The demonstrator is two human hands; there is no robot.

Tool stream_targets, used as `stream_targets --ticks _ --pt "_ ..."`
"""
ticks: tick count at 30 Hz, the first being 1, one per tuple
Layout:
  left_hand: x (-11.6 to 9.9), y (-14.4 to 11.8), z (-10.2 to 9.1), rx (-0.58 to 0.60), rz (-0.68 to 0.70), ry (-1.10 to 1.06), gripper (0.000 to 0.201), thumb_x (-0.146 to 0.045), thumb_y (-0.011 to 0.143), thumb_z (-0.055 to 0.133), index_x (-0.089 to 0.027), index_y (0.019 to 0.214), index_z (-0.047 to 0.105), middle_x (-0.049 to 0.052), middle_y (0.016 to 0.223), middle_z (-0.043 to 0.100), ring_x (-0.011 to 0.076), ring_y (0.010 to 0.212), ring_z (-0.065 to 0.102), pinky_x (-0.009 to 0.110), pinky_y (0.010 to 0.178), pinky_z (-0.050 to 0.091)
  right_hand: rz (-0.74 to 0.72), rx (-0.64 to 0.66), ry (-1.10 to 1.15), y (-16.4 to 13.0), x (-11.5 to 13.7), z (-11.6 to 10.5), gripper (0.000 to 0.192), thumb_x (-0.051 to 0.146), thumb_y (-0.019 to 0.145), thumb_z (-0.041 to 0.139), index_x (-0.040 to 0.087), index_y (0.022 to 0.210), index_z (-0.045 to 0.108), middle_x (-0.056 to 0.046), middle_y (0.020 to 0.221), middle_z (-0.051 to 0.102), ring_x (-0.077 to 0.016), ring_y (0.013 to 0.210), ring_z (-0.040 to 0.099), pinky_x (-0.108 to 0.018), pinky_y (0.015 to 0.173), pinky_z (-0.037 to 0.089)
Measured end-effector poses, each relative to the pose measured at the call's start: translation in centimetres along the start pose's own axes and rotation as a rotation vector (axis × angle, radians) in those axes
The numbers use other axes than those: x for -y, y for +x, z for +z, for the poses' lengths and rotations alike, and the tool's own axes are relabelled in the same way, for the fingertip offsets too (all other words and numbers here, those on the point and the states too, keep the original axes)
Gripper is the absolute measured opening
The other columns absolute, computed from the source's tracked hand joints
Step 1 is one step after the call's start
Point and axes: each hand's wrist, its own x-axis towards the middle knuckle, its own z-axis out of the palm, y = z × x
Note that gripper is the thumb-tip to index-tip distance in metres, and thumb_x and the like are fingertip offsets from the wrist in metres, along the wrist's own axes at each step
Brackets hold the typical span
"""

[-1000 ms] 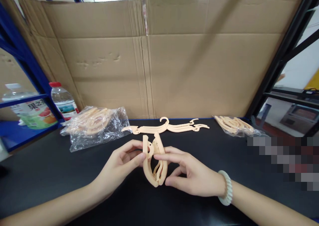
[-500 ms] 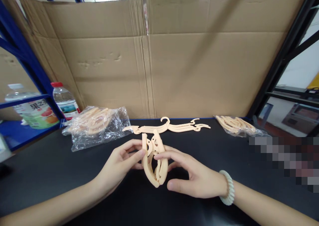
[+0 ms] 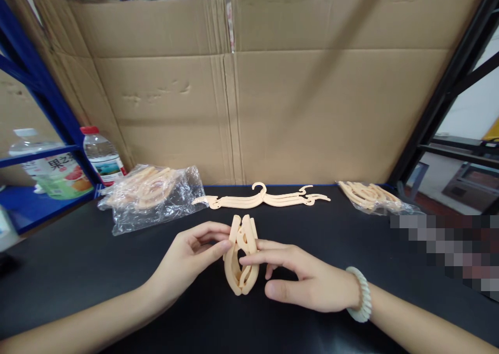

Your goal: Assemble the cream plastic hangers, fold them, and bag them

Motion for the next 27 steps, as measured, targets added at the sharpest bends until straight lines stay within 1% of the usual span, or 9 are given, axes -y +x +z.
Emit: stream_targets --ticks 4,6,8,10,13,16,20,23,27 --pt "0.0 -0.1 -0.2 -0.016 0.048 0.125 0.034 -0.033 0.085 0.063 -0.019 0.116 0.063 0.011 0.109 0.069 0.0248 0.099 0.066 0.033 0.077 0.057 0.071 -0.090 0.161 -0.2 -0.4 -0.7 0.039 0.035 0.092 0.058 0.031 0.130 0.059 -0.007 0.148 0.042 -0.0219 0.119 0.055 -0.034 0.093 0.048" --pt "0.2 -0.3 -0.4 -0.014 0.160 0.318 0.038 -0.031 0.086 0.060 -0.023 0.123 0.059 0.012 0.128 0.060 0.0272 0.114 0.059 0.038 0.088 0.055 0.123 -0.197 0.196 -0.3 -0.8 -1.3 0.037 0.038 0.090 0.059 0.027 0.126 0.063 -0.009 0.135 0.055 -0.0196 0.103 0.062 -0.033 0.085 0.051" --pt "0.4 -0.7 -0.7 0.095 0.272 0.542 0.042 -0.029 0.086 0.060 -0.026 0.128 0.057 0.010 0.142 0.049 0.0288 0.128 0.048 0.044 0.104 0.045 0.216 -0.289 0.165 -0.3 -1.4 -2.0 0.041 0.042 0.089 0.060 0.022 0.125 0.064 -0.009 0.110 0.067 -0.0177 0.085 0.064 -0.033 0.078 0.052" --pt "0.5 -1.1 -0.9 0.272 0.327 0.722 0.048 -0.032 0.087 0.060 -0.027 0.134 0.052 0.009 0.149 0.042 0.0294 0.137 0.038 0.048 0.113 0.034 0.323 -0.325 0.078 -0.3 -2.1 -2.6 0.047 0.046 0.087 0.059 0.018 0.125 0.063 -0.009 0.100 0.069 -0.0194 0.084 0.063 -0.036 0.078 0.052" --pt "0.4 -1.6 -0.9 0.512 0.324 0.891 0.061 -0.040 0.090 0.056 -0.029 0.147 0.035 0.006 0.156 0.030 0.0318 0.143 0.026 0.055 0.115 0.026 0.374 -0.330 -0.135 -0.3 -2.7 -2.9 0.047 0.051 0.089 0.054 0.019 0.122 0.064 -0.011 0.118 0.065 -0.0248 0.103 0.060 -0.040 0.091 0.048" --pt "0.2 -1.9 -0.8 0.644 0.296 0.991 0.067 -0.046 0.093 0.049 -0.031 0.152 0.020 0.003 0.160 0.018 0.0339 0.146 0.013 0.061 0.115 0.017 0.307 -0.292 -0.326 -0.4 -2.7 -2.7 0.045 0.049 0.096 0.042 0.023 0.127 0.061 -0.009 0.119 0.061 -0.0235 0.109 0.056 -0.042 0.100 0.043" --pt "0.0 -2.0 -0.8 0.667 0.271 1.034 0.068 -0.048 0.095 0.045 -0.031 0.153 0.013 0.004 0.160 0.013 0.0338 0.146 0.008 0.061 0.115 0.017 0.229 -0.164 -0.562 -0.7 -2.3 -2.2 0.046 0.046 0.097 0.041 0.025 0.137 0.049 -0.008 0.110 0.057 -0.0215 0.105 0.053 -0.042 0.099 0.042" --pt "0.2 -1.9 -0.9 0.636 0.280 1.025 0.068 -0.047 0.094 0.048 -0.032 0.152 0.015 0.006 0.160 0.014 0.0351 0.145 0.010 0.062 0.114 0.019 0.205 -0.101 -0.715 -0.8 -2.1 -2.0 0.044 0.046 0.096 0.045 0.025 0.134 0.052 -0.009 0.111 0.053 -0.0221 0.103 0.051 -0.043 0.096 0.043" --pt "0.6 -1.7 -1.2 0.595 0.301 1.024 0.067 -0.046 0.094 0.049 -0.032 0.152 0.018 0.007 0.159 0.015 0.0346 0.146 0.012 0.062 0.114 0.020 0.182 -0.069 -0.801 -0.7 -2.0 -1.8 0.045 0.047 0.095 0.047 0.024 0.133 0.053 -0.010 0.114 0.051 -0.0230 0.105 0.050 -0.043 0.095 0.043"
